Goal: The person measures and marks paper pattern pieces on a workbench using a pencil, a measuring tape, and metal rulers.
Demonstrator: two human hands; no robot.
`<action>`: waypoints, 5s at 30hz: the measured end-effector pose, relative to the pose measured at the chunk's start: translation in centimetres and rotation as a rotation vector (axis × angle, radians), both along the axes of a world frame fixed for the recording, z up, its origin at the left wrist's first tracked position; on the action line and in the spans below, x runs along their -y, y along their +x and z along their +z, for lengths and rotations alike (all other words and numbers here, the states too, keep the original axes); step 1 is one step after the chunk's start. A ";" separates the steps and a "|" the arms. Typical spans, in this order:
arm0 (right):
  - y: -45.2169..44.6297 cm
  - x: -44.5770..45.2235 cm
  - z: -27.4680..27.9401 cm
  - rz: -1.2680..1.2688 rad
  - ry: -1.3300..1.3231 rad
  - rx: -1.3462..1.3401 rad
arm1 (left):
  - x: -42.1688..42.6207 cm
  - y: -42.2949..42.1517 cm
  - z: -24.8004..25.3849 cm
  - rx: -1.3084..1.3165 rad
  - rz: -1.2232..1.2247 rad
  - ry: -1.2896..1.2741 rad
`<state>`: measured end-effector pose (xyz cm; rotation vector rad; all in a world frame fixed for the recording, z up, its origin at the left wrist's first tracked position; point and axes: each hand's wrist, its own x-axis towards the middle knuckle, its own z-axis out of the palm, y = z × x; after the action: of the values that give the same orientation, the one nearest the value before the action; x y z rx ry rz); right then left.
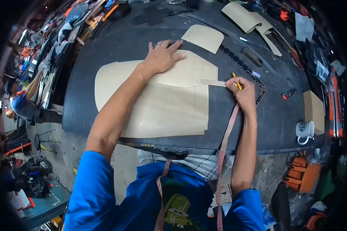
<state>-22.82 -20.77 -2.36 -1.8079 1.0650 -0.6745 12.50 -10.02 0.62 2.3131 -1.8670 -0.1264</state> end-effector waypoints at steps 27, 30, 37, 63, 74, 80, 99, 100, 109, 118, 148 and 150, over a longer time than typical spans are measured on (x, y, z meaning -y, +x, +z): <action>0.3 -0.9 0.5 0.024 -0.003 0.059 | -4.2 -1.8 0.6 0.186 -0.336 -0.489; 0.1 -0.9 0.9 0.011 -0.004 0.066 | -0.4 0.2 0.6 0.286 -0.163 -0.526; -0.2 -1.1 0.5 0.012 0.060 0.078 | -4.6 -2.3 3.7 -0.071 0.159 -0.428; -0.2 -1.0 0.7 -0.034 0.062 0.069 | -10.8 0.9 -3.1 0.144 0.072 -0.392; -0.2 -0.9 0.7 -0.059 0.077 0.085 | -12.4 -2.9 -1.5 0.074 0.311 -0.319; -0.2 -1.1 0.7 -0.068 0.085 0.080 | -12.6 -3.3 -2.2 0.072 0.330 -0.382; -1.3 -13.4 3.2 -0.060 0.088 -0.163 | -10.0 -3.8 -1.7 0.043 -0.133 -0.591; -1.3 -13.7 3.2 -0.069 0.068 -0.164 | -10.9 -5.4 -1.3 -0.022 -0.174 -0.620; -1.9 -14.1 2.4 -0.063 -0.049 -0.141 | -18.4 -21.5 -1.7 -0.314 -0.341 -0.342; -1.9 -14.0 2.5 -0.038 -0.052 -0.132 | -18.4 -21.5 -2.8 -0.240 -0.319 -0.282; -2.2 -13.8 2.5 0.031 -0.142 -0.155 | -17.9 -22.9 -2.1 -0.136 -0.259 -0.212; -2.6 -13.7 2.7 -0.012 -0.207 -0.165 | -17.6 -23.3 -1.9 -0.118 -0.256 -0.204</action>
<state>-25.41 -7.10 0.36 -2.0661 1.1499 -0.6718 -10.81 7.61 -1.27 1.8885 -2.0046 -0.0963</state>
